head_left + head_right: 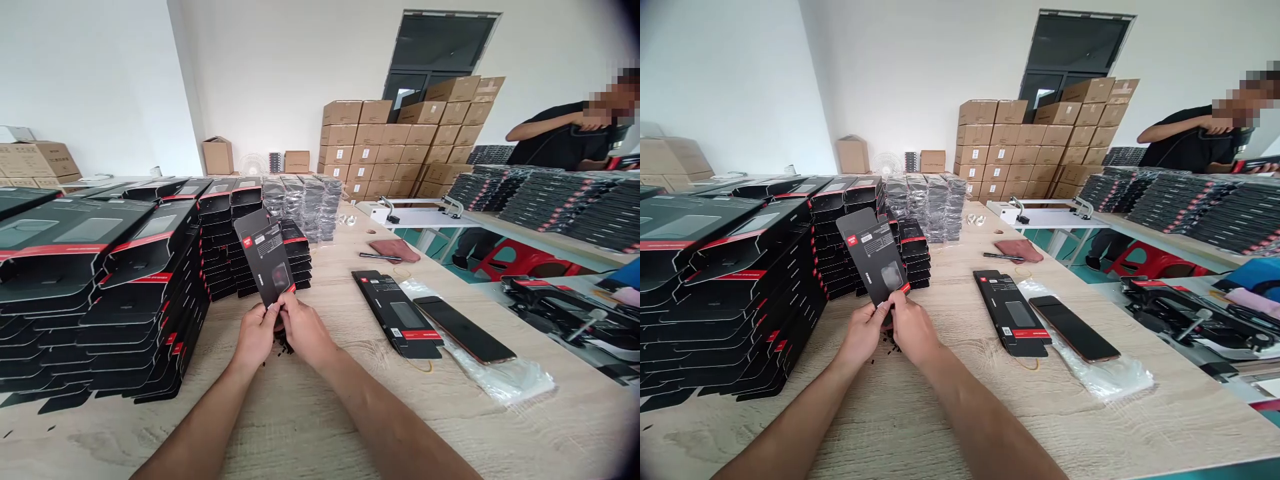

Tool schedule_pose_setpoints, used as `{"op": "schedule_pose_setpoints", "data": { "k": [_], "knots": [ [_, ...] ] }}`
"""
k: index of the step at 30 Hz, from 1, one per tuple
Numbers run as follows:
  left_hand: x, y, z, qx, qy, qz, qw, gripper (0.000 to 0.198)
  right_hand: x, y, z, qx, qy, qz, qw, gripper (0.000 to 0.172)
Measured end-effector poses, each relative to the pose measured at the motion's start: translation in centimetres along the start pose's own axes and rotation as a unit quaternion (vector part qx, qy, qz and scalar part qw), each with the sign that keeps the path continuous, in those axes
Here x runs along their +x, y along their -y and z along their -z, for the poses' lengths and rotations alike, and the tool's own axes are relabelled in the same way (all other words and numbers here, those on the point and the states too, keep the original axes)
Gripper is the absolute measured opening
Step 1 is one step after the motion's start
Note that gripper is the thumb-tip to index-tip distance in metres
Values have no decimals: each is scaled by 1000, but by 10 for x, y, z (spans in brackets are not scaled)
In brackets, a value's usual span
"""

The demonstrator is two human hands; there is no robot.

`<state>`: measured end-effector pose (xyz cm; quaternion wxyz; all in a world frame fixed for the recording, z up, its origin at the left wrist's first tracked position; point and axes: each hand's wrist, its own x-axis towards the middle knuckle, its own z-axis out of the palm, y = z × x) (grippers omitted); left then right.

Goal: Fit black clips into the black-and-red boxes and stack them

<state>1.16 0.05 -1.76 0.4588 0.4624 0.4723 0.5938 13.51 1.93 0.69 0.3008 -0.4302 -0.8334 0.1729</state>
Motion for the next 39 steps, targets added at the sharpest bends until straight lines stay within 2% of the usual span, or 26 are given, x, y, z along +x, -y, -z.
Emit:
{"op": "schedule_pose_setpoints", "data": {
  "k": [2, 4, 6, 8, 10, 12, 14, 15, 17, 19, 20, 22, 24, 27, 30, 32, 34, 36, 38, 39],
  "knots": [
    [0, -3, 1, 0, 0, 13, 1000, 39, 2, -9, 5, 65, -49, -20, 996, 14],
    [-2, -8, 2, 31, 16, 11, 999, 36, 5, -20, 12, 114, -126, -67, 983, 21],
    [-5, -15, 2, 62, 50, 2, 997, 33, 6, -28, 18, 198, -146, -97, 964, 28],
    [-8, -25, 4, 39, 77, 15, 996, 27, 3, -31, 22, 323, -74, -99, 938, 30],
    [-11, -35, 10, -60, 95, 66, 992, 32, -3, -28, 22, 421, 48, -97, 900, 34],
    [-13, -46, 17, -204, 121, 140, 961, 43, -9, -20, 21, 445, 165, -99, 875, 37],
    [-14, -53, 23, -301, 151, 178, 925, 50, -14, -13, 23, 398, 228, -97, 883, 38],
    [-15, -56, 25, -328, 160, 189, 912, 51, -15, -10, 25, 364, 218, -95, 900, 38],
    [-15, -57, 26, -342, 166, 215, 900, 53, -14, -7, 33, 315, 117, -87, 938, 35],
    [-16, -53, 24, -319, 185, 247, 896, 59, -13, -5, 44, 314, -14, -67, 947, 27],
    [-17, -51, 22, -302, 203, 260, 894, 63, -12, -5, 49, 329, -50, -56, 941, 28],
    [-21, -44, 17, -271, 237, 273, 892, 65, -13, -3, 57, 361, -49, -40, 931, 45],
    [-24, -38, 14, -248, 252, 279, 893, 60, -14, -1, 60, 375, 3, -44, 926, 53],
    [-30, -37, 12, -239, 269, 288, 887, 52, -14, -3, 61, 385, 40, -67, 920, 37],
    [-32, -41, 11, -233, 279, 287, 886, 43, -11, -13, 69, 447, 51, -95, 888, 25],
    [-31, -44, 11, -245, 275, 283, 886, 41, -10, -22, 75, 506, 28, -118, 854, 27],
    [-30, -45, 10, -287, 281, 270, 875, 49, -11, -28, 77, 548, 11, -138, 825, 34],
    [-30, -43, 9, -325, 305, 267, 854, 63, -15, -29, 72, 571, 67, -143, 806, 43],
    [-31, -40, 5, -328, 339, 281, 836, 74, -19, -25, 60, 591, 166, -138, 777, 44],
    [-31, -39, 3, -320, 349, 289, 832, 77, -20, -22, 52, 604, 195, -139, 760, 43]
  ]
}}
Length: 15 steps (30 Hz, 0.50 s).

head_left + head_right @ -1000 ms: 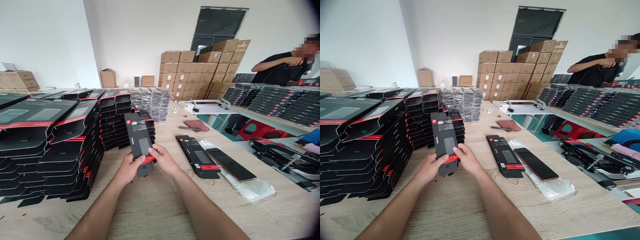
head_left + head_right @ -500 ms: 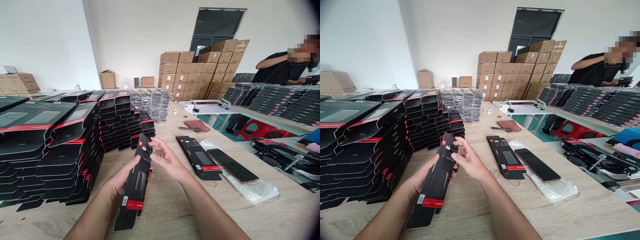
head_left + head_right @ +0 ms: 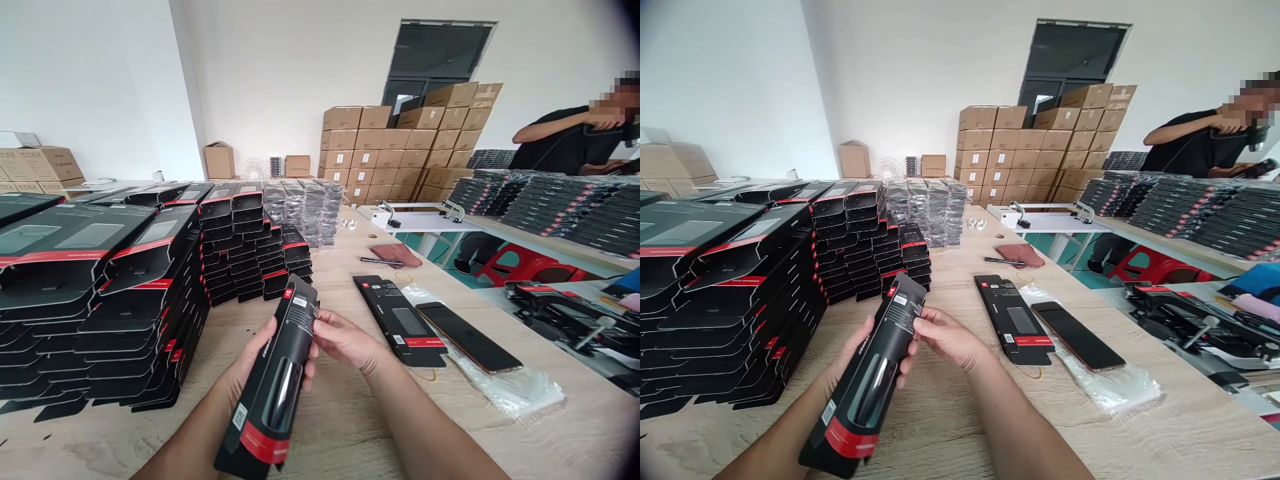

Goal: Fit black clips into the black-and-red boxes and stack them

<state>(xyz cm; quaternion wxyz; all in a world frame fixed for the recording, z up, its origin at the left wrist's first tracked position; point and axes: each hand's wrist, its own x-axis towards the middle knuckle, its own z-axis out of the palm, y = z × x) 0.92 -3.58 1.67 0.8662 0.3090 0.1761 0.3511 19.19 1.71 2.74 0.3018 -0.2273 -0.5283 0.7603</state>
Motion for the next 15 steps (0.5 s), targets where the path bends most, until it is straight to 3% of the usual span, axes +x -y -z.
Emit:
{"op": "schedule_pose_setpoints", "data": {
  "k": [2, 4, 7, 9, 10, 12, 15],
  "knots": [
    [2, 2, -3, 20, -19, 2, 1000, 82, 7, -9, -7, 34, -13, -4, 999, 38],
    [4, 1, -7, 78, -98, -41, 991, 80, 14, -12, -10, 44, -87, 34, 995, 33],
    [4, -4, -8, 273, -235, -147, 921, 59, 20, -6, -7, 3, -182, 118, 976, 30],
    [4, -7, -4, 369, -247, -168, 880, 42, 20, -1, -3, -34, -210, 146, 966, 31],
    [5, -7, -2, 385, -240, -163, 876, 37, 19, 0, -3, -52, -216, 143, 964, 32],
    [8, -8, 4, 364, -257, -168, 879, 33, 16, -1, -4, -78, -191, 110, 972, 33],
    [10, -14, 12, 276, -330, -223, 875, 34, 13, -7, -12, -87, -86, 65, 990, 37]
  ]
}}
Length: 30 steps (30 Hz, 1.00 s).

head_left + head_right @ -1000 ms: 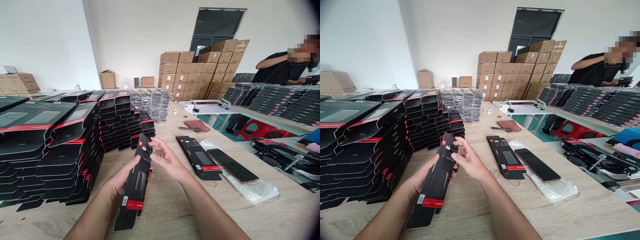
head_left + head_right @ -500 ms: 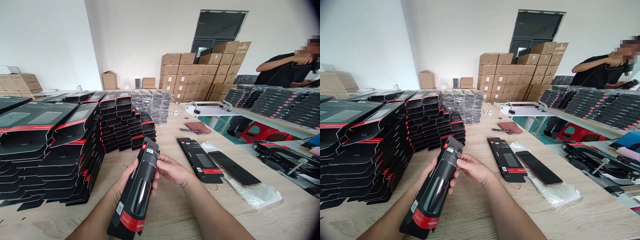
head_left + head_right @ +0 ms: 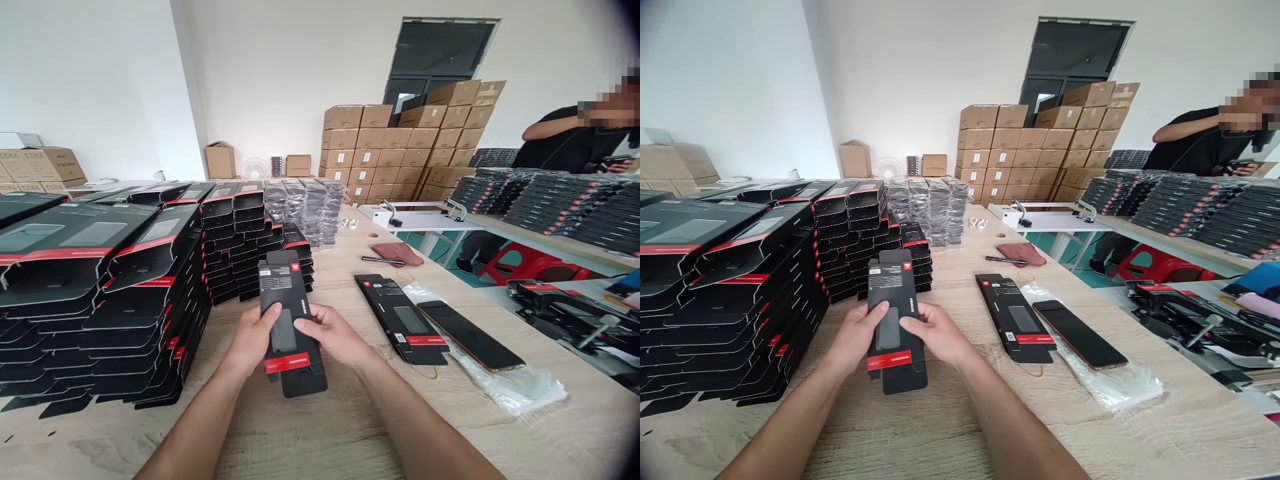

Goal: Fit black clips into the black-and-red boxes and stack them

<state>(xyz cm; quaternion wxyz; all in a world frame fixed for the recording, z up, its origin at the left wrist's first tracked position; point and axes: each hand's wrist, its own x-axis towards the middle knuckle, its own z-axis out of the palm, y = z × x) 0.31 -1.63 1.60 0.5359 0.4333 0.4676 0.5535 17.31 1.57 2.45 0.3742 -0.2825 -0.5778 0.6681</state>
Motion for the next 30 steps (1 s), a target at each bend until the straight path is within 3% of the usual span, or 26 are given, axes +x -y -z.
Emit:
{"op": "schedule_pose_setpoints", "data": {
  "k": [3, 5, 7, 10, 12, 14, 18, 23, 27, 30],
  "knots": [
    [5, -6, 10, -75, -47, 9, 996, 35, -4, -2, -7, -25, 88, -38, 995, 36],
    [7, -10, 16, -82, -55, 8, 995, 35, -5, -2, -6, -70, 111, -71, 989, 36],
    [6, -13, 19, -44, -49, -1, 998, 36, -3, -2, -1, -110, 59, -64, 990, 40],
    [4, -11, 16, 34, -40, -22, 998, 50, 2, -4, 9, -115, -74, -12, 991, 59],
    [3, -8, 11, 64, -48, -25, 996, 68, 4, -5, 13, -97, -95, 6, 991, 68],
    [3, -5, 7, 69, -49, -26, 996, 76, 5, -5, 13, -86, -76, 11, 993, 67],
    [4, 0, 4, 43, -12, -55, 997, 57, 4, -4, 5, -70, -69, 14, 995, 57],
    [5, 1, 4, 10, 25, -75, 997, 31, 9, -7, 6, -44, -73, -5, 996, 28],
    [0, -3, 2, -3, 104, -45, 993, 29, 11, -9, 16, -49, -144, 15, 988, 37],
    [-4, -4, 0, -12, 141, -39, 989, 27, 10, -6, 19, -75, -140, 45, 986, 33]
  ]
}}
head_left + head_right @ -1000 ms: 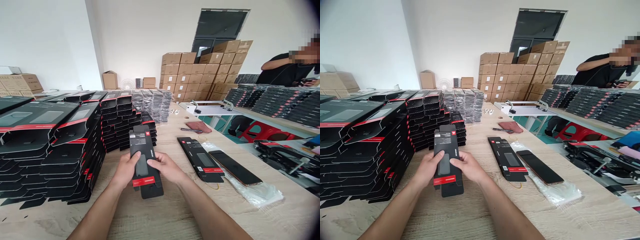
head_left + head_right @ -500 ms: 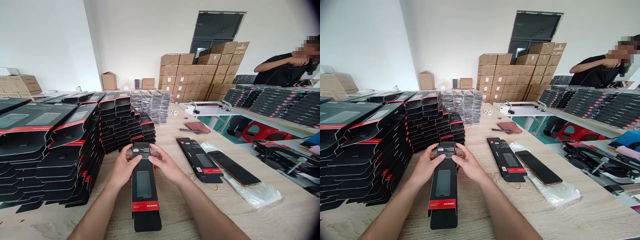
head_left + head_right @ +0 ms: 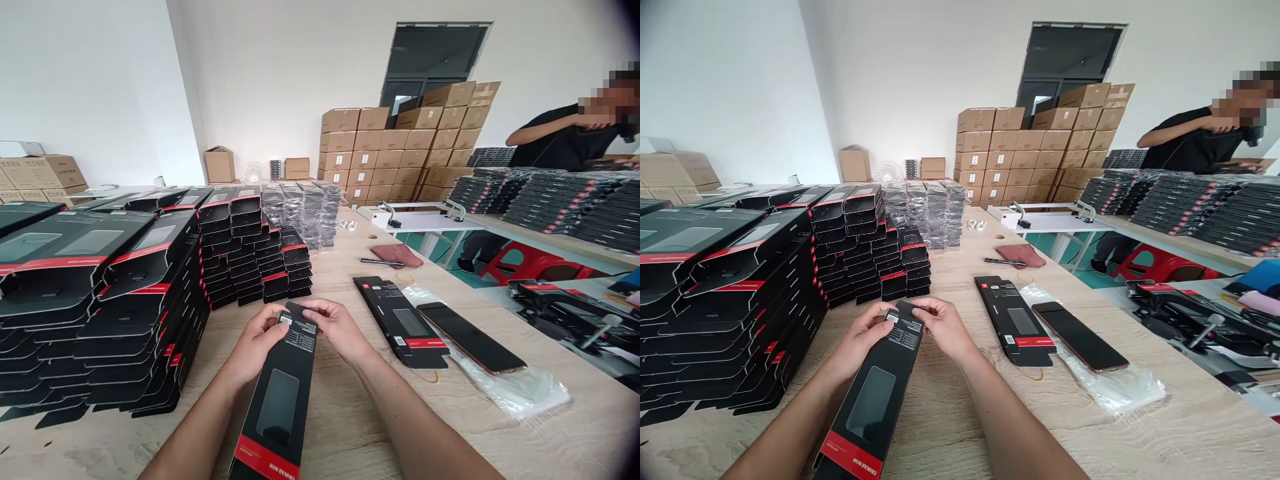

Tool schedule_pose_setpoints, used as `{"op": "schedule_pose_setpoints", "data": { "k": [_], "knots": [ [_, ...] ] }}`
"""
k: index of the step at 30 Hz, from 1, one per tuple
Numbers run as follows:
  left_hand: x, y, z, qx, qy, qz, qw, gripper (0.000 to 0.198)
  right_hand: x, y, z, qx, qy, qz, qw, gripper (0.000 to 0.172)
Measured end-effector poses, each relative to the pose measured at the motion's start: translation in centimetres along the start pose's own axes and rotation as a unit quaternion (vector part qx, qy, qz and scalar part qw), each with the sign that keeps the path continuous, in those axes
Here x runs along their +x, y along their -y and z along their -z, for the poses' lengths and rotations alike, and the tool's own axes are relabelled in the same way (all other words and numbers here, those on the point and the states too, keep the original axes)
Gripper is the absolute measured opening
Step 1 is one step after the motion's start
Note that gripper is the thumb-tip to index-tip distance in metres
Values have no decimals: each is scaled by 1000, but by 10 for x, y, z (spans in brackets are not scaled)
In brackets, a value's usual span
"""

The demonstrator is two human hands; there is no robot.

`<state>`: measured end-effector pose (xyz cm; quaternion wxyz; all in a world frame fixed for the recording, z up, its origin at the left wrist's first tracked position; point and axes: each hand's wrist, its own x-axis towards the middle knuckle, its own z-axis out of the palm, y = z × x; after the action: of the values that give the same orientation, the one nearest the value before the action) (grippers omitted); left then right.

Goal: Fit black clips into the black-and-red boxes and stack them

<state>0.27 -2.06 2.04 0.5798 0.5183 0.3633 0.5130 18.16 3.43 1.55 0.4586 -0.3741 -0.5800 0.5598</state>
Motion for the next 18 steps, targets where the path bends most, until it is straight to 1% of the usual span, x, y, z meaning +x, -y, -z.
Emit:
{"op": "schedule_pose_setpoints", "data": {
  "k": [3, 5, 6, 8, 10, 12, 14, 16, 18],
  "knots": [
    [-2, 1, 0, -2, 4, 6, 1000, 27, -1, 2, 1, -16, 0, 44, 999, 22],
    [-2, 3, 0, 10, 11, 9, 1000, 27, -1, 2, 2, -18, -1, 47, 999, 22],
    [-2, 5, 0, 23, 16, 8, 1000, 27, -1, 2, 2, -5, 1, 29, 1000, 25],
    [-2, 6, 0, 54, 30, 5, 998, 28, -2, 1, 4, 48, 8, -38, 998, 33],
    [-3, 7, -1, 82, 37, -1, 996, 28, -3, 0, 5, 104, 17, -117, 987, 39],
    [-4, 8, -2, 94, 42, -1, 995, 30, -3, 1, 6, 124, 34, -166, 978, 40],
    [-5, 8, -2, 100, 43, 10, 994, 35, -4, 2, 7, 120, 43, -167, 978, 40],
    [-5, 8, -2, 115, 34, 21, 993, 44, -4, 3, 8, 112, 41, -139, 983, 39],
    [-6, 8, -1, 132, 21, 22, 991, 50, -4, 3, 9, 103, 42, -132, 985, 37]
  ]
}}
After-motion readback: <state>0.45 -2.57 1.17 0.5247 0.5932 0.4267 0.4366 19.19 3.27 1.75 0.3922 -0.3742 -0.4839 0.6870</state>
